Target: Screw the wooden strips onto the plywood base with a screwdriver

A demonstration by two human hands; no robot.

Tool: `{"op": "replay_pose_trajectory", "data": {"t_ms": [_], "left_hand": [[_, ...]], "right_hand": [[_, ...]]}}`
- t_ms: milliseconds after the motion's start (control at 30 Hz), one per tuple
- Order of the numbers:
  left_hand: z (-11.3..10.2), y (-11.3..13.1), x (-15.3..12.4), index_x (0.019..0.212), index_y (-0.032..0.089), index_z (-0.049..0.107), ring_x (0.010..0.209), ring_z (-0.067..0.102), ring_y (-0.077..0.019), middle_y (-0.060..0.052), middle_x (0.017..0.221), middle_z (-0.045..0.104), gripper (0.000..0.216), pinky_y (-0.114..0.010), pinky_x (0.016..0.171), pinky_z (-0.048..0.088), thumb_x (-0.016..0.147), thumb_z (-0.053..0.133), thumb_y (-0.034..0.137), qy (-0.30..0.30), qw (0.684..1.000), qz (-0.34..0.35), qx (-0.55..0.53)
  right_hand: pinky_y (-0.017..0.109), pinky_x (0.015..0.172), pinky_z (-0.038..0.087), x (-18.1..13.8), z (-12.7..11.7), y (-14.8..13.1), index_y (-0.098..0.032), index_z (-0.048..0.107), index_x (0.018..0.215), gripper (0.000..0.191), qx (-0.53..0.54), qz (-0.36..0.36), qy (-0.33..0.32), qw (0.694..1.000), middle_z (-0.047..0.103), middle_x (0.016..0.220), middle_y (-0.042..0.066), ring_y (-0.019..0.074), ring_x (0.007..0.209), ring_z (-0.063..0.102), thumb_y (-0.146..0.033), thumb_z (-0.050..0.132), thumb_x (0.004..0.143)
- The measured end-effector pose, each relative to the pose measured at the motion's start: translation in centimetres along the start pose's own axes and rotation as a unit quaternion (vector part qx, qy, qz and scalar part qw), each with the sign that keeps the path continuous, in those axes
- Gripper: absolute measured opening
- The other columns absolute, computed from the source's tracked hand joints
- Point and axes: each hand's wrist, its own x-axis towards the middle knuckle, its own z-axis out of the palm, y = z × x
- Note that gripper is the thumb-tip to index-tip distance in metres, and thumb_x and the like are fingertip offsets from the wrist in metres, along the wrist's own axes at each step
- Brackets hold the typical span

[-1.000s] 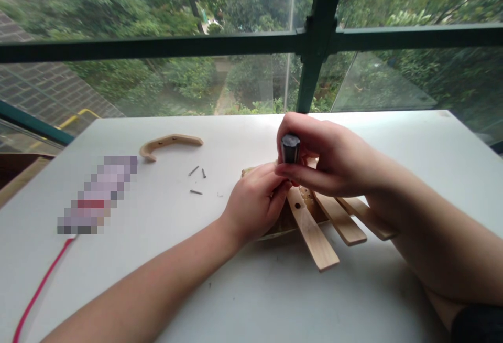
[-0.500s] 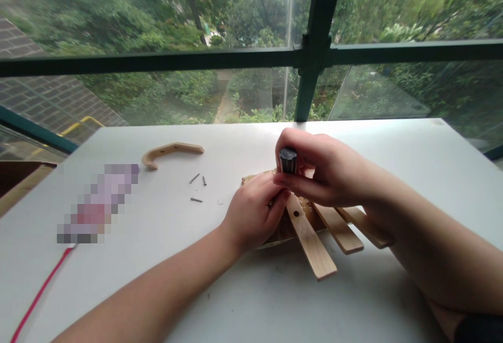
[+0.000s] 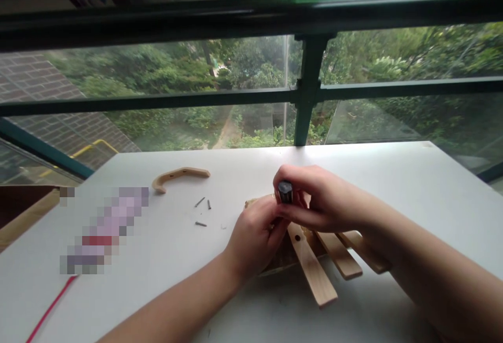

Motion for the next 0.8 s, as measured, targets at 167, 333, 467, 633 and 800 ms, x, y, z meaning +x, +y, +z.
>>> {"op": "replay_pose_trajectory", "data": {"t_ms": [167, 333, 467, 633, 800], "left_hand": [[-0.03, -0.13, -0.17, 0.095, 0.021, 0.062, 0.09, 0.064, -0.0194, -0.005, 0.096, 0.068, 0.01, -0.032, 0.078, 0.051, 0.093, 0.053, 0.02, -0.02, 1.0, -0.016, -0.012], [-0.06, 0.03, -0.06, 0.092, 0.02, 0.062, 0.086, 0.064, -0.0193, -0.005, 0.09, 0.069, 0.008, -0.032, 0.079, 0.052, 0.092, 0.054, 0.02, -0.003, 1.0, -0.009, -0.014], [-0.18, 0.31, 0.12, 0.092, 0.021, 0.062, 0.086, 0.065, -0.0198, -0.005, 0.091, 0.07, 0.009, -0.032, 0.079, 0.053, 0.093, 0.053, 0.02, -0.006, 1.0, -0.015, -0.021], [-0.23, 0.27, 0.07, 0.095, 0.022, 0.064, 0.088, 0.066, -0.0207, -0.006, 0.095, 0.071, 0.013, -0.032, 0.078, 0.055, 0.094, 0.051, 0.021, -0.015, 0.999, -0.023, -0.022], [-0.14, 0.22, 0.05, 0.091, 0.022, 0.064, 0.086, 0.066, -0.0211, -0.006, 0.091, 0.07, 0.013, -0.033, 0.079, 0.056, 0.093, 0.051, 0.022, -0.007, 0.999, -0.024, -0.021]], "right_hand": [[0.024, 0.066, 0.043, -0.16, -0.41, -0.74, -0.019, 0.049, 0.118, 0.044, 0.034, -0.009, -0.036, 0.999, 0.065, 0.098, 0.003, 0.0116, 0.073, 0.055, -0.008, 0.056, 0.076], [0.025, 0.061, 0.04, -0.26, -0.45, -0.66, -0.021, 0.051, 0.099, 0.022, 0.01, 0.027, -0.062, 0.998, 0.064, 0.083, 0.001, 0.0127, 0.068, 0.054, -0.009, 0.052, 0.08], [0.024, 0.06, 0.039, -0.27, -0.2, -0.28, -0.022, 0.047, 0.097, 0.018, -0.005, 0.04, -0.047, 0.998, 0.061, 0.079, 0.0, 0.0126, 0.067, 0.052, -0.014, 0.054, 0.082], [0.024, 0.061, 0.04, -0.23, 0.09, -0.12, -0.022, 0.045, 0.093, 0.016, -0.023, 0.054, -0.029, 0.998, 0.062, 0.081, 0.001, 0.013, 0.068, 0.051, -0.019, 0.057, 0.083], [0.025, 0.062, 0.041, -0.21, 0.33, -0.15, -0.021, 0.046, 0.09, 0.016, -0.013, 0.062, -0.024, 0.998, 0.064, 0.082, 0.003, 0.013, 0.068, 0.052, -0.022, 0.06, 0.082]]}}
